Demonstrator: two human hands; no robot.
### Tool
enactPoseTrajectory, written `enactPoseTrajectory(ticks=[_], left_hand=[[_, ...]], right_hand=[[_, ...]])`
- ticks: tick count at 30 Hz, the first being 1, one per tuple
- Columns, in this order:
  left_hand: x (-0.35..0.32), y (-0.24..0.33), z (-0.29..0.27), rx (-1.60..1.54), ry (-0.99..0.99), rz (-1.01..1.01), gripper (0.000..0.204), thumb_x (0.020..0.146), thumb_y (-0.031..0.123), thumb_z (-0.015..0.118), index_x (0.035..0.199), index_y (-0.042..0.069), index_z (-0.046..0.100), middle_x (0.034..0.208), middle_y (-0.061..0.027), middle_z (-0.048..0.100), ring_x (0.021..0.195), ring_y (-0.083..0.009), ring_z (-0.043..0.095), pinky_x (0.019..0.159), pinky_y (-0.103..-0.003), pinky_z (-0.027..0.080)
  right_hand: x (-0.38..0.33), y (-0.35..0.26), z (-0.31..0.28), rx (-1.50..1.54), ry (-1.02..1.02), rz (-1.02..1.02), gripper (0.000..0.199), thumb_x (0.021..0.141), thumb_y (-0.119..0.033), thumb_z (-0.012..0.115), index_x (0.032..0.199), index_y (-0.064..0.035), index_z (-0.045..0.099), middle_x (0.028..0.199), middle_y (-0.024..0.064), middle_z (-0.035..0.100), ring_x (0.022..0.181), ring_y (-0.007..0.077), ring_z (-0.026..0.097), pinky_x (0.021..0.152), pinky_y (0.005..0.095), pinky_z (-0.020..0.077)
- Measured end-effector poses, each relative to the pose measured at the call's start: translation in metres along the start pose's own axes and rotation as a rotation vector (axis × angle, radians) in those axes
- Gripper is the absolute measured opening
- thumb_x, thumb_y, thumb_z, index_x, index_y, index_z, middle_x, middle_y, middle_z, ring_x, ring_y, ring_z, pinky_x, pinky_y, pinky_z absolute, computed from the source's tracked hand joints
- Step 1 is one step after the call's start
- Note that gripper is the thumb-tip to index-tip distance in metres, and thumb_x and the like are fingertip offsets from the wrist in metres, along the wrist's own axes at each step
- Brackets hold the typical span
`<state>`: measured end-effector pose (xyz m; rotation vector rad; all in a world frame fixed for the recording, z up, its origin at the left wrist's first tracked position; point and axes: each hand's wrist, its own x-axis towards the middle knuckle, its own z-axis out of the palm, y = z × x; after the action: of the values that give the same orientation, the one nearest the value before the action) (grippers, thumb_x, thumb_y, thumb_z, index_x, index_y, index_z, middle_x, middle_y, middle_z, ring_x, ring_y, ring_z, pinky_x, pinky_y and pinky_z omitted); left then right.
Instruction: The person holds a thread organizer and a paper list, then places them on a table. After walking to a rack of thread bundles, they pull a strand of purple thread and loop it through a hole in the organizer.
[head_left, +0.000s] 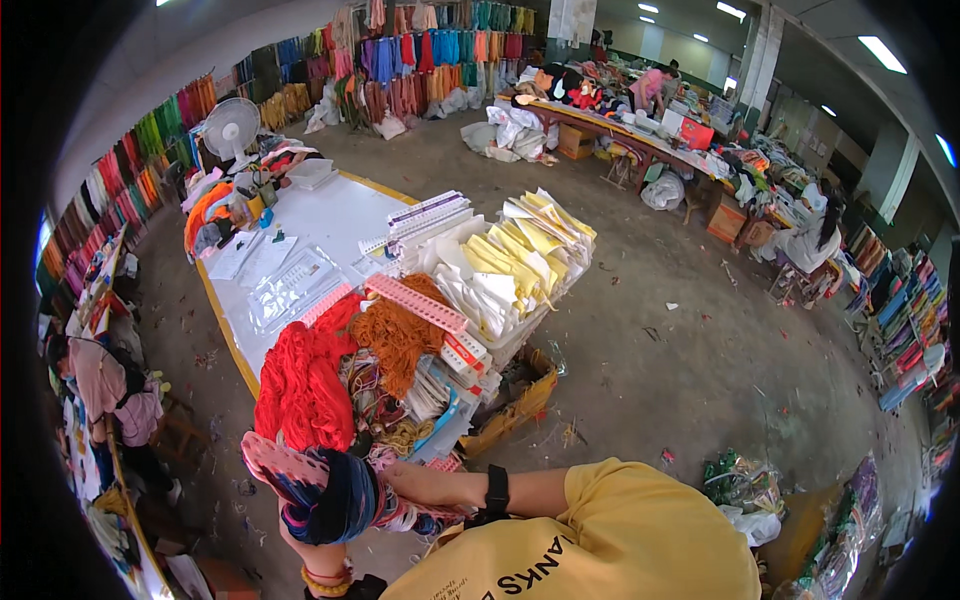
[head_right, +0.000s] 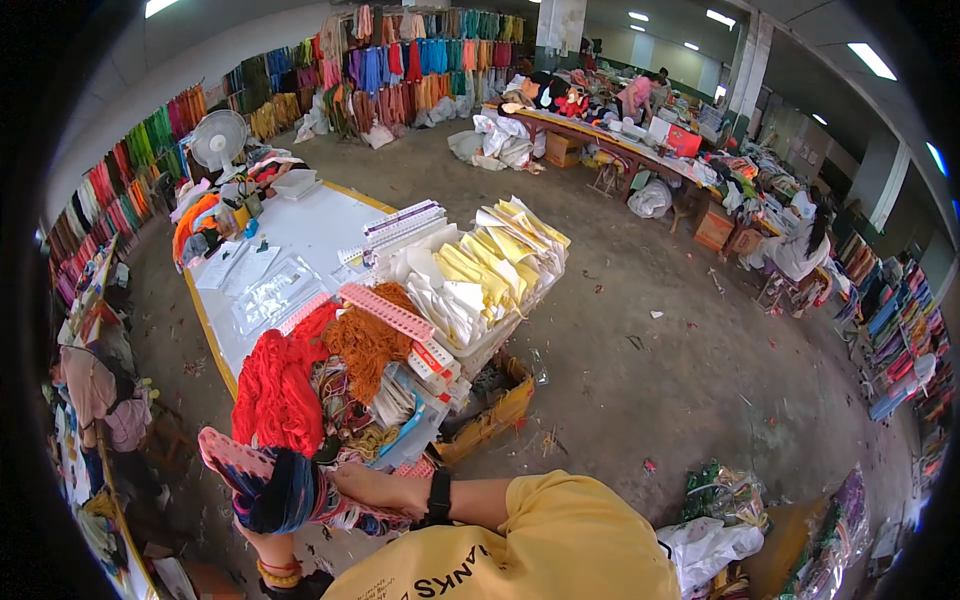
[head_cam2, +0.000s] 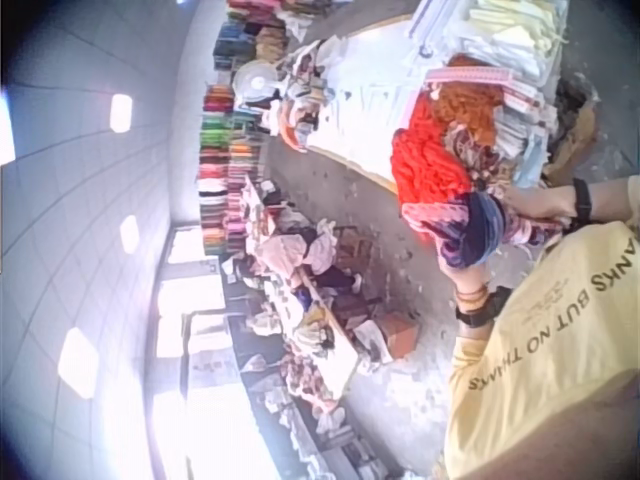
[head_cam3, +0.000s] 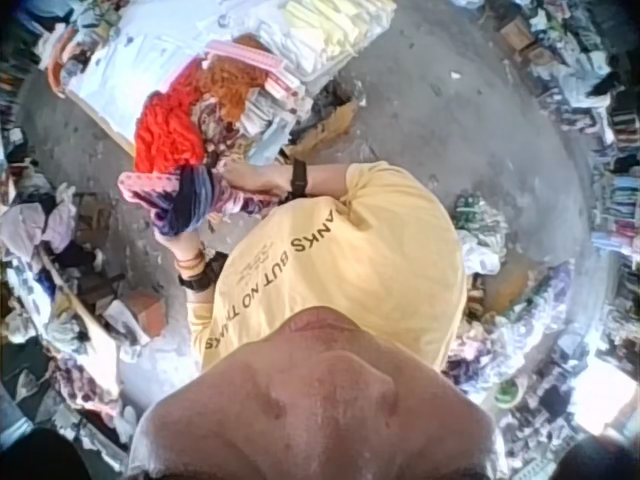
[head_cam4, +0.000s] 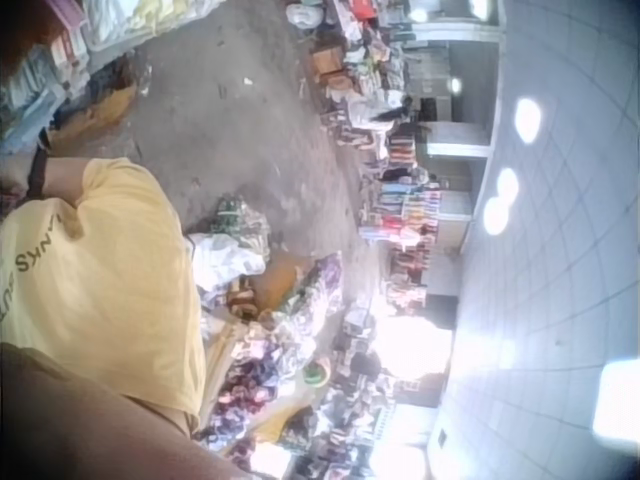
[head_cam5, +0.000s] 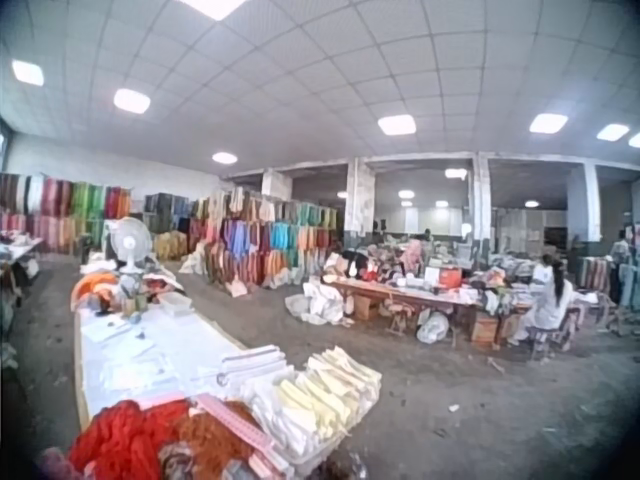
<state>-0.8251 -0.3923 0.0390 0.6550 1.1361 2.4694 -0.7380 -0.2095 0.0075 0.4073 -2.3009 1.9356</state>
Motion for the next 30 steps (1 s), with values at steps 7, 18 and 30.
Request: enactPoseTrajectory(ticks=[7, 18, 30], left_hand=[[0.005, 0.021, -0.016, 0.505, -0.298, -0.16, 0.046, 0.08, 0.005, 0.052, 0.123, 0.002, 0.035, 0.118, -0.01, 0.047, 0.106, -0.0186, 0.047, 0.088, -0.033, 0.039], [0.007, -0.025, -0.011, -0.249, -0.148, -0.353, 0.049, 0.09, 0.027, 0.04, 0.132, 0.006, 0.026, 0.128, -0.0096, 0.04, 0.114, -0.0233, 0.043, 0.097, -0.034, 0.033], [-0.012, -0.035, -0.027, 1.032, 0.049, 0.389, 0.04, 0.084, 0.018, 0.049, 0.118, -0.001, 0.043, 0.114, -0.0136, 0.051, 0.102, -0.0223, 0.051, 0.088, -0.033, 0.04]], right_hand=[[0.0, -0.02, 0.007, 0.005, -0.018, 0.311, 0.029, 0.09, -0.02, 0.031, 0.096, -0.0008, 0.053, 0.066, 0.0118, 0.051, 0.055, 0.0164, 0.046, 0.053, 0.0306, 0.0397], [0.011, -0.013, -0.003, 0.394, 0.048, 0.218, 0.036, 0.092, -0.027, 0.032, 0.106, -0.0007, 0.053, 0.079, 0.0087, 0.059, 0.068, 0.0101, 0.05, 0.063, 0.0281, 0.0424], [0.008, 0.027, -0.008, -0.008, -0.087, 0.331, 0.035, 0.092, -0.027, 0.033, 0.099, -0.0012, 0.054, 0.073, 0.0091, 0.058, 0.062, 0.0156, 0.053, 0.06, 0.0322, 0.0433]])
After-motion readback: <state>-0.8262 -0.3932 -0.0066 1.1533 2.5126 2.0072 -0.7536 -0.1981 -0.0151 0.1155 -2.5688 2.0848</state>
